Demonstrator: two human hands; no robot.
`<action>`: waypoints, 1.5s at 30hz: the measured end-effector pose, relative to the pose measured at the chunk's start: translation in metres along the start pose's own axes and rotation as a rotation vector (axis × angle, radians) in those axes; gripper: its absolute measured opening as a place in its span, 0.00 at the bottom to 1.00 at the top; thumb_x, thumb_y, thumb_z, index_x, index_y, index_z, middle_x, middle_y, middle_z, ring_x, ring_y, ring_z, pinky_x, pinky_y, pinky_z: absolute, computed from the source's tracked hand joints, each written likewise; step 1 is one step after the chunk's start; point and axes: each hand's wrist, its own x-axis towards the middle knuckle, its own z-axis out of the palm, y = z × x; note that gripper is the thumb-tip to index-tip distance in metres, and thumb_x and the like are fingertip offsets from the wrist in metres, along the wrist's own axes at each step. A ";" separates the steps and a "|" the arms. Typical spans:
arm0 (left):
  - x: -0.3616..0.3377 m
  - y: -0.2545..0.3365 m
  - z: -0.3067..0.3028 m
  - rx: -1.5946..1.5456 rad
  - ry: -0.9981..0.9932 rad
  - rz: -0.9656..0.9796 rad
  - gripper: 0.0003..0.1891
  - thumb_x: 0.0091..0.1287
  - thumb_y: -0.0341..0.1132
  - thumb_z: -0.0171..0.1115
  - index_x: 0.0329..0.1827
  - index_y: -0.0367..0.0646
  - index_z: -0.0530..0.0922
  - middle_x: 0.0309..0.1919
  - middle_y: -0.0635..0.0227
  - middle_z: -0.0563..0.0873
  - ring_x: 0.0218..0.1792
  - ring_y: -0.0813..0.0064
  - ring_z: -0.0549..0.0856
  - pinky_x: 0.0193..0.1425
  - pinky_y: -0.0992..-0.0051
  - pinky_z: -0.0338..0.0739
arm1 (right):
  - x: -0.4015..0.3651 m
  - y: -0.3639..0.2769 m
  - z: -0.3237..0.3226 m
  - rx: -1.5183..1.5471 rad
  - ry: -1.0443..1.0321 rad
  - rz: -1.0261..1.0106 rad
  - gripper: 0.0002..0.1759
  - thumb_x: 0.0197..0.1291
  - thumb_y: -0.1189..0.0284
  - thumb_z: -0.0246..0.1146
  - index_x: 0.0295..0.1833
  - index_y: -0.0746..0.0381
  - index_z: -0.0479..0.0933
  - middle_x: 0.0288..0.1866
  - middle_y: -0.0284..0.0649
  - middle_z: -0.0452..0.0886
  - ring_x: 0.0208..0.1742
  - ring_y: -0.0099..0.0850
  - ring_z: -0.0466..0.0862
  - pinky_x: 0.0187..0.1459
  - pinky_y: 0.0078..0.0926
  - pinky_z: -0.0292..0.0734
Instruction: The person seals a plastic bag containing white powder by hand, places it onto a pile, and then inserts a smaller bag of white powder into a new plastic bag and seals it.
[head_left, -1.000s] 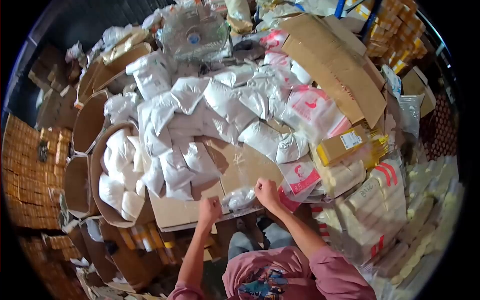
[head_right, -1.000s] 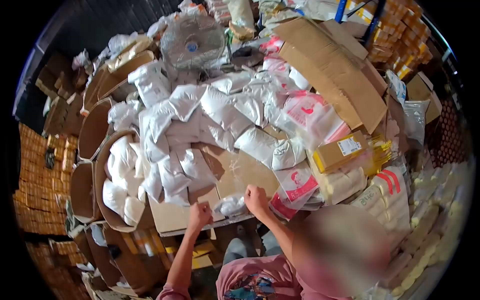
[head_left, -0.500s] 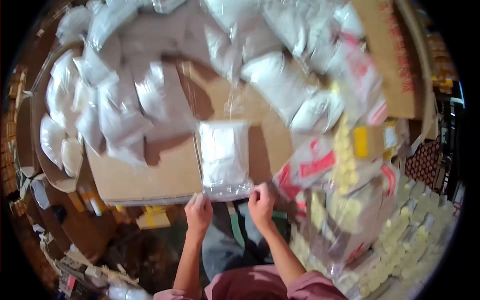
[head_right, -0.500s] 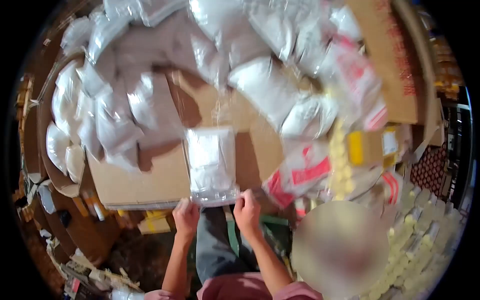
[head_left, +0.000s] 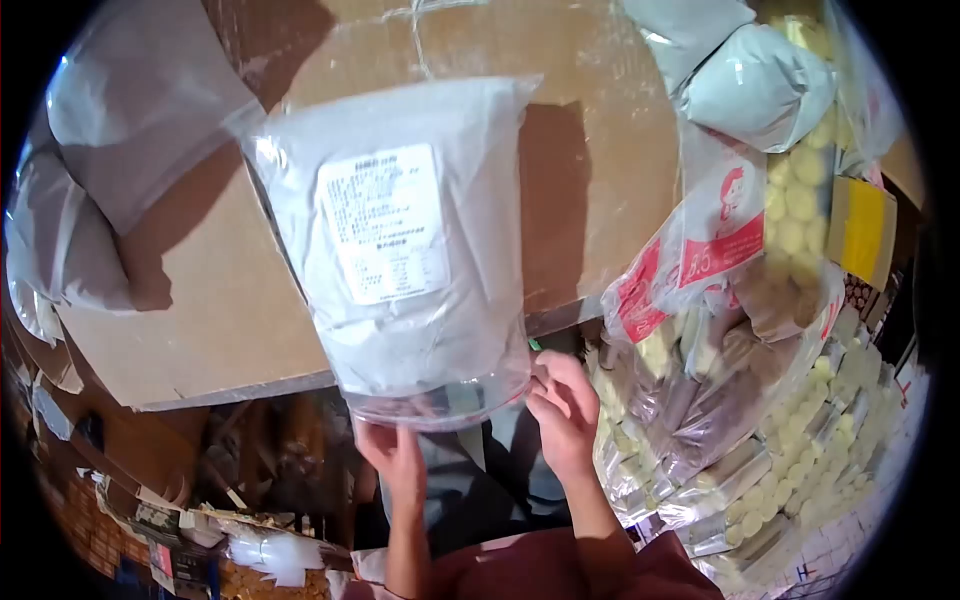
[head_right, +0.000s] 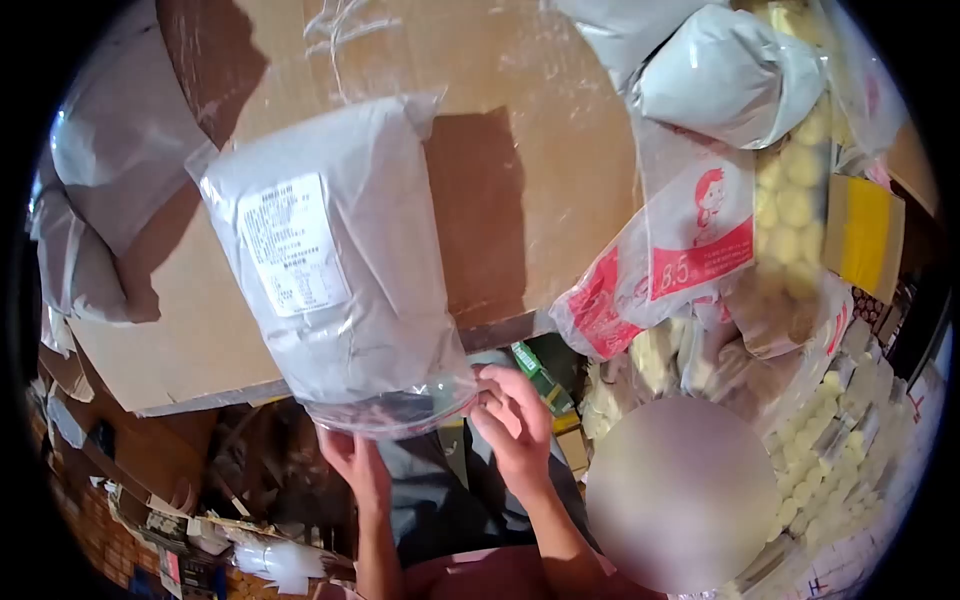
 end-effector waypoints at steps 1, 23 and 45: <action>-0.008 -0.007 -0.002 -0.011 -0.077 -0.045 0.15 0.67 0.23 0.59 0.55 0.33 0.70 0.38 0.62 0.82 0.37 0.75 0.81 0.42 0.75 0.77 | 0.001 -0.003 -0.004 0.008 0.002 0.053 0.19 0.62 0.83 0.60 0.58 0.71 0.68 0.56 0.43 0.75 0.52 0.25 0.77 0.56 0.24 0.71; -0.031 0.001 0.079 -0.450 -0.119 -0.366 0.11 0.62 0.22 0.65 0.48 0.32 0.80 0.43 0.61 0.86 0.43 0.72 0.84 0.51 0.72 0.77 | 0.012 -0.002 -0.005 -0.497 0.146 0.048 0.05 0.58 0.79 0.69 0.35 0.69 0.80 0.29 0.34 0.81 0.27 0.14 0.75 0.28 0.14 0.68; -0.007 0.017 0.077 -0.615 0.152 -0.299 0.05 0.64 0.20 0.62 0.41 0.33 0.80 0.36 0.63 0.84 0.34 0.76 0.81 0.41 0.77 0.76 | 0.030 -0.012 0.001 -0.914 -0.037 -0.331 0.06 0.60 0.81 0.62 0.32 0.68 0.73 0.26 0.41 0.74 0.26 0.32 0.72 0.29 0.24 0.68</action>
